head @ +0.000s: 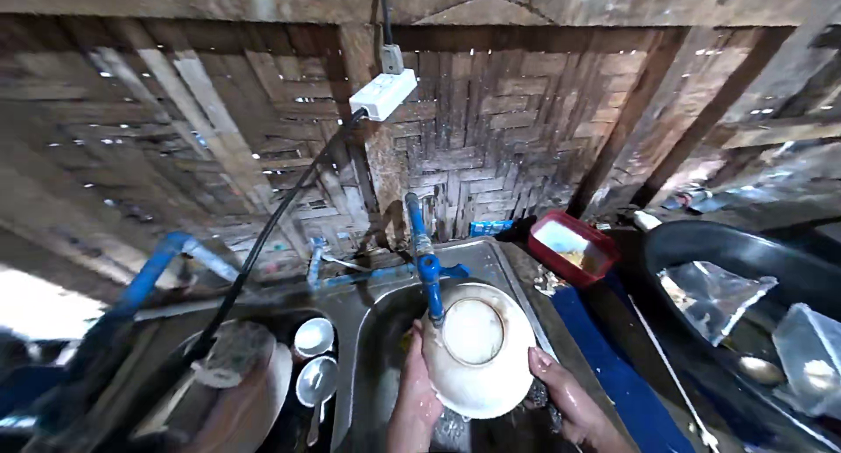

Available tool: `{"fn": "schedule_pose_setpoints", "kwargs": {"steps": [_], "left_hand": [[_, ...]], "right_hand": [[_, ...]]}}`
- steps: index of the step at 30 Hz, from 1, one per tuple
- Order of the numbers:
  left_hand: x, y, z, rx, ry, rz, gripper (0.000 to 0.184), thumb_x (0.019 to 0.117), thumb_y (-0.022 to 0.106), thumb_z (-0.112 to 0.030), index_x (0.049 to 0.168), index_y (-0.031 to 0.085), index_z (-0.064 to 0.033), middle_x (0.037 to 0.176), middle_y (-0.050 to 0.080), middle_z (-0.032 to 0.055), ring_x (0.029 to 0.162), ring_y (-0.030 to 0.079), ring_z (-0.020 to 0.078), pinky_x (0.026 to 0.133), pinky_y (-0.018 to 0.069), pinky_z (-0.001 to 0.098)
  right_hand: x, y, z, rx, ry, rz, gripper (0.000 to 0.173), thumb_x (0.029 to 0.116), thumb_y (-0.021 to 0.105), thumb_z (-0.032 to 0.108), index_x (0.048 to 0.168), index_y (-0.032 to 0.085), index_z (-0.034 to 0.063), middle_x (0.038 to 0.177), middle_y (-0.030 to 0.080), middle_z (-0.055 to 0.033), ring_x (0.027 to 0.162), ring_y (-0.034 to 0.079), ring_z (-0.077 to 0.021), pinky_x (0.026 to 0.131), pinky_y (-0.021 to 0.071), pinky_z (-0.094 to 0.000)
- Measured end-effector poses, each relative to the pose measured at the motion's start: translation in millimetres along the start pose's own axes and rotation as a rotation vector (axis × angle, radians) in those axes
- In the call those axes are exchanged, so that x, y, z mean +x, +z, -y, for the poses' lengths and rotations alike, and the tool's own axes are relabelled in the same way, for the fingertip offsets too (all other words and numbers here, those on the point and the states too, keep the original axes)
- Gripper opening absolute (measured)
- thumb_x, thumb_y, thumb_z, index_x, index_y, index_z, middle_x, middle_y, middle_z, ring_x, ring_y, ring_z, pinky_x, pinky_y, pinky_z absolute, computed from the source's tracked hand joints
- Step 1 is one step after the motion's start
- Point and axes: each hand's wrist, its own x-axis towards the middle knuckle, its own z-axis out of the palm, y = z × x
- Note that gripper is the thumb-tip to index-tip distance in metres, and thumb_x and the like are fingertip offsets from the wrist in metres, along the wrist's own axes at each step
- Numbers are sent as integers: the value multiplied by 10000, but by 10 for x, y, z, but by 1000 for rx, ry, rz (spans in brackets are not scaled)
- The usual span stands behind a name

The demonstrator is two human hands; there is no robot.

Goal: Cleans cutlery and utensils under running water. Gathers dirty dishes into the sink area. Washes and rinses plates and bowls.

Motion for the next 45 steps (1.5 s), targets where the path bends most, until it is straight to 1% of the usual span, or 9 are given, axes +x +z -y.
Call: {"fn": "schedule_pose_setpoints", "kwargs": {"steps": [5,11,15,18,23,28,35,39,45], "left_hand": [[197,-353,148,336,-22,-299,214,1068,469,-170,1209,582,-57,974,645,84,818,626,175,739,551,347],[-260,-105,11,594,-178,85,715,1076,393,-518,1621,95,-164,1534,466,181,1277,611,340,992,576,537],[-387,-181,-297,580,-174,-113,463,1014,539,-213,1439,441,-55,1249,659,203,1059,695,349,848,603,531],[-559,-249,-365,628,-95,-282,664,903,528,-13,1525,311,-97,1197,655,253,934,717,400,698,624,566],[-761,-293,-370,803,-123,-294,943,889,560,38,1640,31,-174,1378,513,290,988,691,409,705,617,578],[-737,-344,-364,704,-278,-249,711,877,578,55,1515,268,4,1170,595,267,908,697,367,701,625,558],[-574,-649,-664,711,-205,-289,734,889,526,82,1553,241,-44,1179,588,273,857,695,383,618,610,560],[-683,-576,-553,722,-263,-251,812,840,544,109,1562,210,-53,1183,585,280,861,692,385,616,604,552],[-628,-452,-475,698,-278,-208,527,905,535,60,1409,384,20,1050,633,245,789,707,346,624,625,523]], "right_hand": [[53,-245,351,-425,-167,96,262,1048,562,255,1187,673,62,1023,750,-66,928,725,-154,863,614,-357],[276,289,103,-1767,-587,186,219,1003,616,320,1057,760,164,1075,741,-82,1044,689,-348,823,601,-540],[392,375,-97,-1593,-528,555,341,1050,542,443,1288,691,249,1234,695,-46,1181,634,-258,1036,518,-475],[464,424,-13,-1399,-82,662,444,1053,557,377,1446,547,171,1317,653,-121,1260,600,-271,1141,430,-495],[861,539,-244,-1916,-43,219,338,1019,551,165,1312,651,30,1398,571,-242,1331,511,-445,1137,412,-565],[1270,948,-703,-1596,-382,-192,321,993,558,241,1209,739,87,1295,686,-112,1258,613,-282,1085,491,-434],[629,1183,-633,-1708,93,428,325,967,658,210,1286,715,190,1339,667,-135,1322,544,-403,1098,389,-670],[792,917,-230,-1956,50,41,256,980,577,90,1181,735,73,1475,513,-214,1388,421,-473,1092,406,-639],[1066,1350,-753,-1446,-194,-99,261,1004,586,305,1174,746,188,1208,702,-91,1126,671,-253,1003,540,-470]]}}
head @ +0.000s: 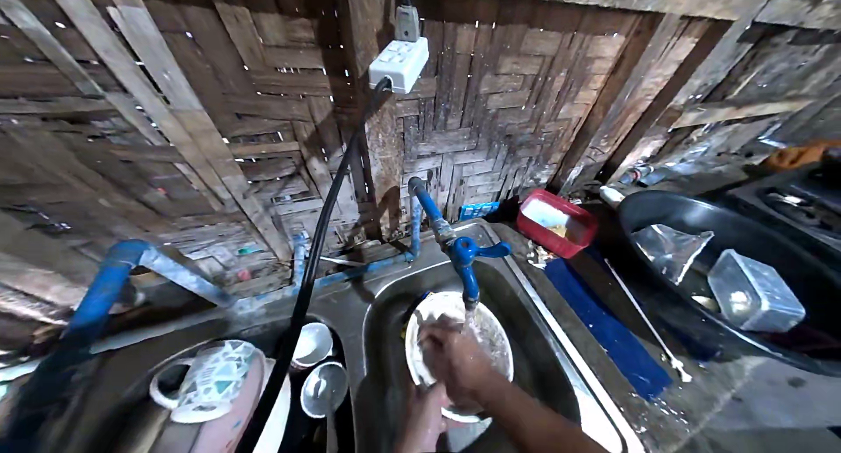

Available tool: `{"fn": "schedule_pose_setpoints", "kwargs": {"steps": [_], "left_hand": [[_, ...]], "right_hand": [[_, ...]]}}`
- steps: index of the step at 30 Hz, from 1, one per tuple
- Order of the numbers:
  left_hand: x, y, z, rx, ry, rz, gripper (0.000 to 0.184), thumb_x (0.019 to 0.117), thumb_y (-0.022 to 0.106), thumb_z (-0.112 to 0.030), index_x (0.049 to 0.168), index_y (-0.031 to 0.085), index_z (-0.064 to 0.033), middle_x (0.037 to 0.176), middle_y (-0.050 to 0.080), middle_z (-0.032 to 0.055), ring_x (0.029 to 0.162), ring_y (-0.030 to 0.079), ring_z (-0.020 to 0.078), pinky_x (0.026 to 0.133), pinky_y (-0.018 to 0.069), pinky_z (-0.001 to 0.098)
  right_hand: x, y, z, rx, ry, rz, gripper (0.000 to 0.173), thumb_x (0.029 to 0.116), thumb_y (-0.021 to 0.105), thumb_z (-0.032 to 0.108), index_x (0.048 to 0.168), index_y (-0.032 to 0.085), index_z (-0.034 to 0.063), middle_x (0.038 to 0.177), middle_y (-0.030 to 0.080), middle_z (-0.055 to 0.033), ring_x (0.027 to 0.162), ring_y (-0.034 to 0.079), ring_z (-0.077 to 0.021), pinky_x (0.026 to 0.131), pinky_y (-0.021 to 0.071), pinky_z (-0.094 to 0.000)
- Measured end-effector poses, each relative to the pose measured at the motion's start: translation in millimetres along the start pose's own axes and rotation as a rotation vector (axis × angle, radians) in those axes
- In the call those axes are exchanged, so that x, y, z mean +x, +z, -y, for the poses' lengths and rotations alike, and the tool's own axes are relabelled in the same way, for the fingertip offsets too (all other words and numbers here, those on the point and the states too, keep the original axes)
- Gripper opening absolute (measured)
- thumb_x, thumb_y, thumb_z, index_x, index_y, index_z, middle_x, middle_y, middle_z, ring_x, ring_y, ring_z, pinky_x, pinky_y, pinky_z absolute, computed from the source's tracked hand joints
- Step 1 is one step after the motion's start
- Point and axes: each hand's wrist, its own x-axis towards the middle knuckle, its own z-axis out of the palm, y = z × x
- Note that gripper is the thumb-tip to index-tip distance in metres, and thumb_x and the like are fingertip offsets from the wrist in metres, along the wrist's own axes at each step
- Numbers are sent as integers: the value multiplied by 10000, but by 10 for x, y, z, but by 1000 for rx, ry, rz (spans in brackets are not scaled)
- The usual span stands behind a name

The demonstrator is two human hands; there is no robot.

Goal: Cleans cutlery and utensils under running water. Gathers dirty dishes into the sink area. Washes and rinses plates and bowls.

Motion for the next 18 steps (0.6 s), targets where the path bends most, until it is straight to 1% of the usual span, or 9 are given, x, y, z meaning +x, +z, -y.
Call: {"fn": "schedule_pose_setpoints", "kwargs": {"steps": [2,3,5,6,8,11,13,15,18], "left_hand": [[95,-96,-5,8,65,-59,560,906,543,52,1441,392,-11,1052,637,248,778,697,355,604,611,541],[119,-158,8,30,83,-79,633,918,553,47,1501,320,-29,1093,618,255,797,696,365,603,608,553],[98,-196,81,55,75,-109,792,847,547,94,1558,241,-70,1160,610,275,803,706,396,559,603,564],[53,-160,129,37,48,-103,811,840,541,106,1566,231,-82,1172,612,281,798,710,406,548,604,564],[-6,-36,161,-41,-11,-81,717,846,515,117,1503,275,-38,1131,627,294,783,715,422,561,610,571],[27,135,42,-67,12,-78,581,870,509,87,1426,360,10,1073,653,265,777,720,386,582,622,544],[97,99,8,-82,59,-123,553,896,515,76,1428,382,-3,1088,659,260,797,722,390,596,626,558],[142,-6,20,-103,110,-224,574,915,513,62,1461,355,-19,1076,660,261,777,721,387,591,622,559],[53,-5,119,-169,141,-317,668,848,536,109,1470,346,-43,1115,638,280,786,708,425,565,608,583]], "right_hand": [[-194,71,92,96,-29,178,197,969,634,243,1068,749,119,1048,740,-116,983,710,-288,904,560,-545],[-292,7,86,34,-4,284,213,962,647,246,1044,748,77,1027,735,-156,970,706,-336,886,549,-591],[-389,-294,64,-257,166,476,353,1003,597,263,1252,662,21,1244,663,-254,1155,638,-454,964,500,-668],[-355,-411,-45,-381,208,489,395,1021,563,199,1373,601,25,1386,582,-270,1253,570,-488,1003,469,-691],[-133,-535,-258,-514,68,247,353,996,531,66,1329,642,26,1424,568,-237,1283,555,-458,1030,474,-625],[242,-241,-301,-255,-205,-20,329,1033,507,239,1306,670,155,1387,629,-100,1285,594,-282,1090,489,-457],[128,-61,-135,0,-297,183,275,1023,563,244,1250,687,151,1324,657,-99,1254,609,-277,1079,495,-487],[-124,-171,-133,-37,-416,413,276,1042,562,261,1253,692,138,1330,652,-119,1281,590,-310,1102,470,-533],[-449,-623,-491,-372,-307,287,330,1040,529,374,1218,716,169,1307,665,-142,1276,578,-380,1061,465,-592]]}}
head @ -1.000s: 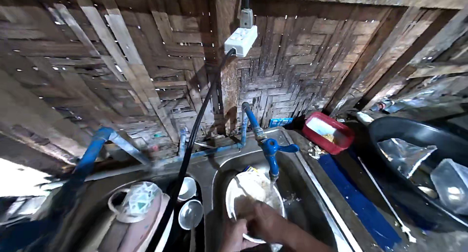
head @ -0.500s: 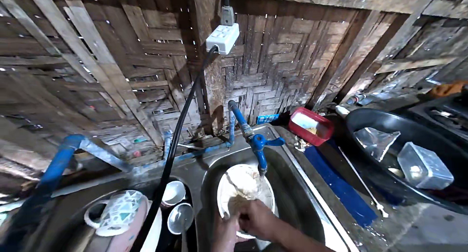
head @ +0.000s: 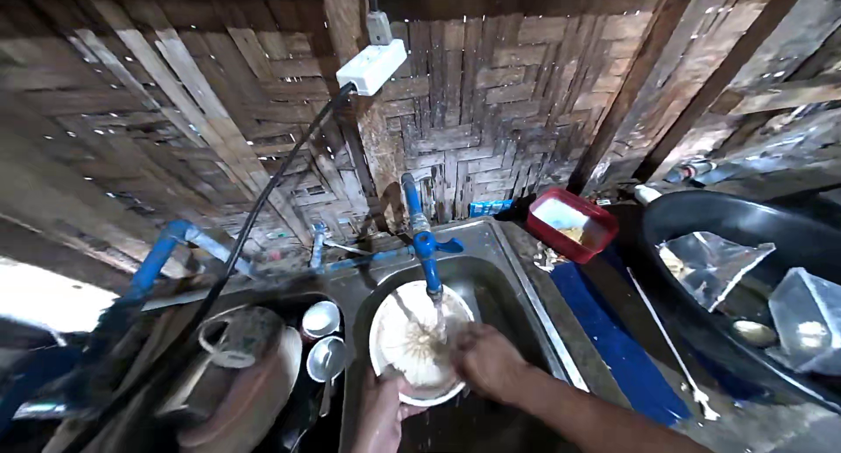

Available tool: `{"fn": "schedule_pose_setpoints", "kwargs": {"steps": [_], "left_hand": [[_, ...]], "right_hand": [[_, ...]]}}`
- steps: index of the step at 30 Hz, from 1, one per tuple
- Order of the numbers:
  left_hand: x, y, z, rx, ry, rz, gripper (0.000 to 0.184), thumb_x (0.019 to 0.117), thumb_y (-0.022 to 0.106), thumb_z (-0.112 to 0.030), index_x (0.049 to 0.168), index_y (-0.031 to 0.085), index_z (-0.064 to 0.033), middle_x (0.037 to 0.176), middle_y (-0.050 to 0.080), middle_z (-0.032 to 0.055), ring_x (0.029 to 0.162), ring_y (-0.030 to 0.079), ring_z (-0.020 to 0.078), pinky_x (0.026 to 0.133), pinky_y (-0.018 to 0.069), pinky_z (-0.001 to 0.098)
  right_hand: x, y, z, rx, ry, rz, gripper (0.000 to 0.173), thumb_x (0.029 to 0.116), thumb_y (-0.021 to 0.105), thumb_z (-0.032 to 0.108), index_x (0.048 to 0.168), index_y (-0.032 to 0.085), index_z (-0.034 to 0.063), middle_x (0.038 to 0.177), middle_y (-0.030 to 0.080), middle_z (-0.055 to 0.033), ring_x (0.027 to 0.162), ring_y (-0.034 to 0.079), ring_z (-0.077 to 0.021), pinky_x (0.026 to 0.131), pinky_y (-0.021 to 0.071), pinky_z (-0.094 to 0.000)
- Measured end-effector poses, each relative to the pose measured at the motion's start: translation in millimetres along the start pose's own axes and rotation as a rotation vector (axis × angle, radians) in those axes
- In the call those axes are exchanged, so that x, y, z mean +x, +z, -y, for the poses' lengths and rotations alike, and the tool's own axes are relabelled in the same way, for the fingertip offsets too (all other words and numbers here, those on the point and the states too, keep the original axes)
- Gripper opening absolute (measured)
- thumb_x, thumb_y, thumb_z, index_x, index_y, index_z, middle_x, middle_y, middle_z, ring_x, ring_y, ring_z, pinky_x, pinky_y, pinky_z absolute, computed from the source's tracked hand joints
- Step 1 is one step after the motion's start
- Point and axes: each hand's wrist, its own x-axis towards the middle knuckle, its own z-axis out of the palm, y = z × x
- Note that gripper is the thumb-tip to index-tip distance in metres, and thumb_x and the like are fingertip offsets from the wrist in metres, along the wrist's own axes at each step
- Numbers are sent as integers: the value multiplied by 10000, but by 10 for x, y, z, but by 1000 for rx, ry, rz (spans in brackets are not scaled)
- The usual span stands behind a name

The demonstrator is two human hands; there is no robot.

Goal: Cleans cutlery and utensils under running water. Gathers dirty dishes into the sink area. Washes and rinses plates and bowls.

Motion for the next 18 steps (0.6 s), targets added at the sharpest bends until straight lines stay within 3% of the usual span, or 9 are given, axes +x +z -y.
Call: {"fn": "schedule_pose_setpoints", "kwargs": {"steps": [2,4,7,9,11,13,14,16,18], "left_hand": [[-96,67,132,-29,2,-39,558,867,571,100,1395,423,-2,1078,665,279,766,719,422,560,618,574],[-142,158,261,-30,-23,-46,506,918,607,40,1391,430,6,1078,675,272,782,728,407,583,626,555],[-23,219,434,149,-3,27,490,951,687,-85,1372,469,37,1060,707,262,794,741,380,640,642,529],[187,227,495,495,143,-35,541,913,782,-265,1328,569,8,1031,734,206,778,740,315,653,635,478],[339,323,424,923,374,-249,793,858,815,-389,1489,480,-46,1289,646,238,1074,686,377,893,584,555],[419,590,340,1175,576,-384,959,834,804,-349,1606,310,-64,1567,379,300,1390,447,493,1113,416,629],[445,731,365,1225,664,-408,973,789,805,-333,1606,330,-101,1624,253,325,1462,295,554,1155,304,692],[488,905,405,1246,728,-233,1028,802,776,-348,1649,227,-154,1683,49,303,1535,75,542,1213,160,700],[522,935,350,987,840,87,908,846,716,-163,1617,258,-18,1678,110,298,1558,145,448,1260,192,562]], "right_hand": [[-181,2,-429,96,255,-271,443,978,579,552,1151,735,175,1241,664,-168,1177,631,-353,979,540,-539],[-225,6,-707,507,456,-363,684,845,678,695,1201,649,112,1233,604,-185,1094,638,-314,905,575,-483],[-199,20,-653,1351,515,-280,751,830,830,463,1385,460,118,1206,671,-135,1030,703,-260,851,620,-457],[-183,67,-565,1668,457,-203,730,899,751,200,1520,369,218,1259,687,-144,1073,712,-315,870,623,-519],[-177,171,-457,1642,402,-212,794,893,673,43,1590,334,212,1294,679,-124,1107,698,-287,894,614,-502],[-153,175,-268,1534,389,-234,804,925,650,34,1621,273,169,1374,634,-113,1165,671,-229,958,591,-456],[-135,167,-172,1504,384,-249,788,938,636,48,1623,259,144,1402,605,-127,1186,653,-218,979,573,-450],[6,176,-72,1452,314,-277,734,956,650,96,1598,296,115,1400,607,-121,1202,644,-198,1000,566,-432],[172,133,-73,1332,279,-262,701,978,655,207,1594,332,126,1456,573,-116,1251,621,-206,1027,550,-447]]}}
